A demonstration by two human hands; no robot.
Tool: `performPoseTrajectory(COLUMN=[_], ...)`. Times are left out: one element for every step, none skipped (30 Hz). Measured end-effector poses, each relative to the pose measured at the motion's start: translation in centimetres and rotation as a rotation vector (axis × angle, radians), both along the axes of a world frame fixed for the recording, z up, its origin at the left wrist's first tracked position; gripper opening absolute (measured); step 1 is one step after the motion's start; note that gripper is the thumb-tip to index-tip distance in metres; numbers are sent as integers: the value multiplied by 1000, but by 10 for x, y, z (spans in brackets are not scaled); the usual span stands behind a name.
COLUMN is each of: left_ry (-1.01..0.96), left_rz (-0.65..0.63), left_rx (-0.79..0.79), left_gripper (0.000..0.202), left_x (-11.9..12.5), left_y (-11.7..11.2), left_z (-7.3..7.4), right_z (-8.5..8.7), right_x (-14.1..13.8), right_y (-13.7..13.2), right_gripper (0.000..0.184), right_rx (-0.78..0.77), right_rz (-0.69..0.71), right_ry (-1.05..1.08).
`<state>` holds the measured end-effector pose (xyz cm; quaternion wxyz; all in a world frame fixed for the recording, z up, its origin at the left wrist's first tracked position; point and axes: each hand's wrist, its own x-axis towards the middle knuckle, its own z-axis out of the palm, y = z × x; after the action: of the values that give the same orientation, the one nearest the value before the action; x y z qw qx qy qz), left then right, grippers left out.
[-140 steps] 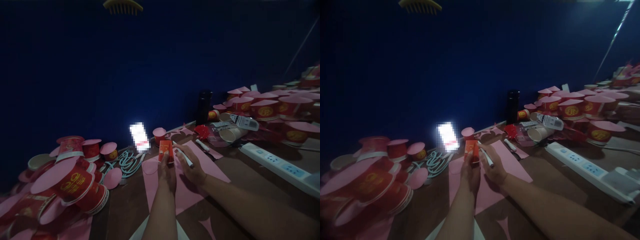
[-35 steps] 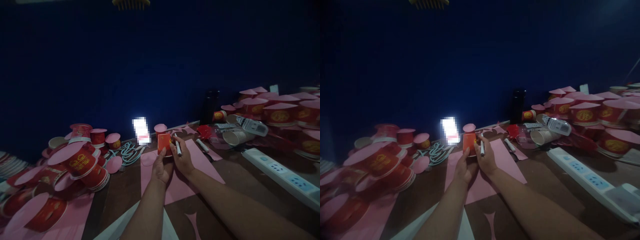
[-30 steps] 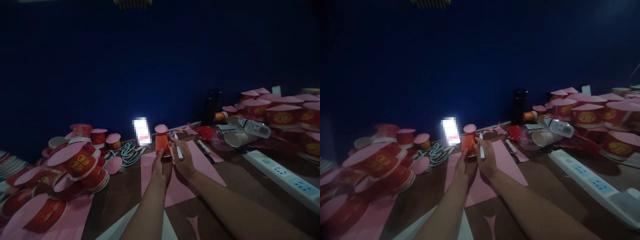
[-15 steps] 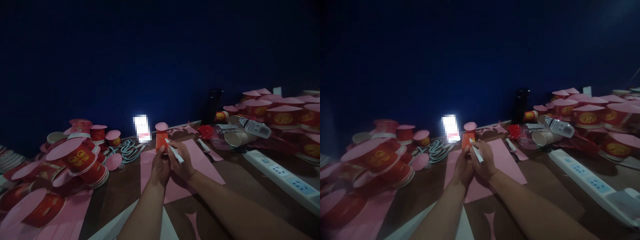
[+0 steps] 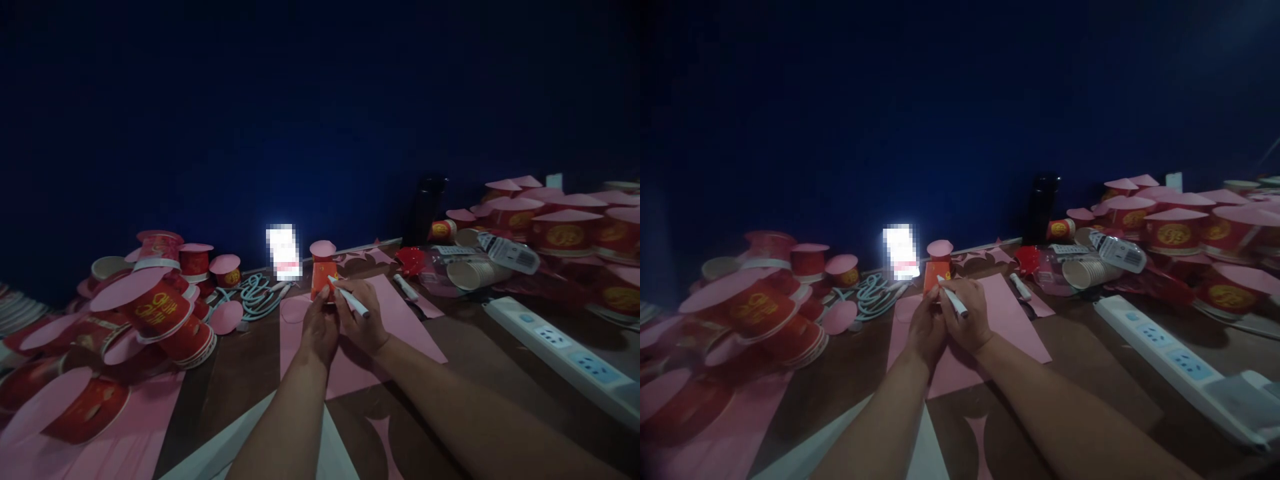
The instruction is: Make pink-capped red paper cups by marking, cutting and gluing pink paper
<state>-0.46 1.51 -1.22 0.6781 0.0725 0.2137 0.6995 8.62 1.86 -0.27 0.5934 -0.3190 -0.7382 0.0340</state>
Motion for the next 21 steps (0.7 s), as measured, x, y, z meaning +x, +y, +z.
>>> performPoseTrajectory(left_ry=[5,12,22,30,33,33,30,27,26,25,25,25,24,21,19,20,24,29,36,47,70], left_rz=[-2,-5,-11,-16,-20,-21,-20,-15,-9,-5,0,5,9,13,15,16,17,18,23,30,38], left_rx=[5,9,11,12,13,13,14,15,16,15,10,5,-3,-12,-20,-26,-28,-26,-19,-12,-16], left_gripper=[9,10,10,11,12,13,13,13,14,15,16,17,16,16,15,14,14,14,14,15,15], left_x=[0,0,0,0,0,0,0,0,0,1,1,1,1,2,2,2,2,2,1,1,1], left_y=[0,0,-1,-1,-1,-1,-1,-1,-1,-1,-1,-1,0,0,1,1,1,2,2,2,3], left_z=[1,1,2,3,3,3,4,4,4,3,3,3,3,3,2,2,1,1,0,0,-1], right_z=[0,0,0,-1,-1,-1,-2,-2,-3,-4,-4,-4,-4,-4,-4,-3,-2,-2,-1,-1,0], right_x=[0,0,0,0,0,0,0,0,0,0,0,0,0,0,0,0,0,0,0,0,0], right_y=[0,0,0,0,1,1,1,1,2,2,2,2,2,2,2,2,2,1,1,1,1], right_gripper=[18,18,18,18,18,18,18,19,19,19,20,20,20,19,19,19,18,18,18,18,18], right_rx=[-2,-2,-3,-6,-10,-11,-11,-10,-10,-11,-17,-24,-32,-36,-40,-43,-43,-42,-41,-37,-31], right_rz=[1,3,6,8,9,7,6,4,2,0,-1,-2,-4,-7,-10,-13,-18,-22,-24,-25,-25], right_ry=[-2,-3,-5,-7,-9,-13,-16,-17,-15,-13,-12,-12,-14,-20,-29,-37,-44,-50,-55,-55,-53])
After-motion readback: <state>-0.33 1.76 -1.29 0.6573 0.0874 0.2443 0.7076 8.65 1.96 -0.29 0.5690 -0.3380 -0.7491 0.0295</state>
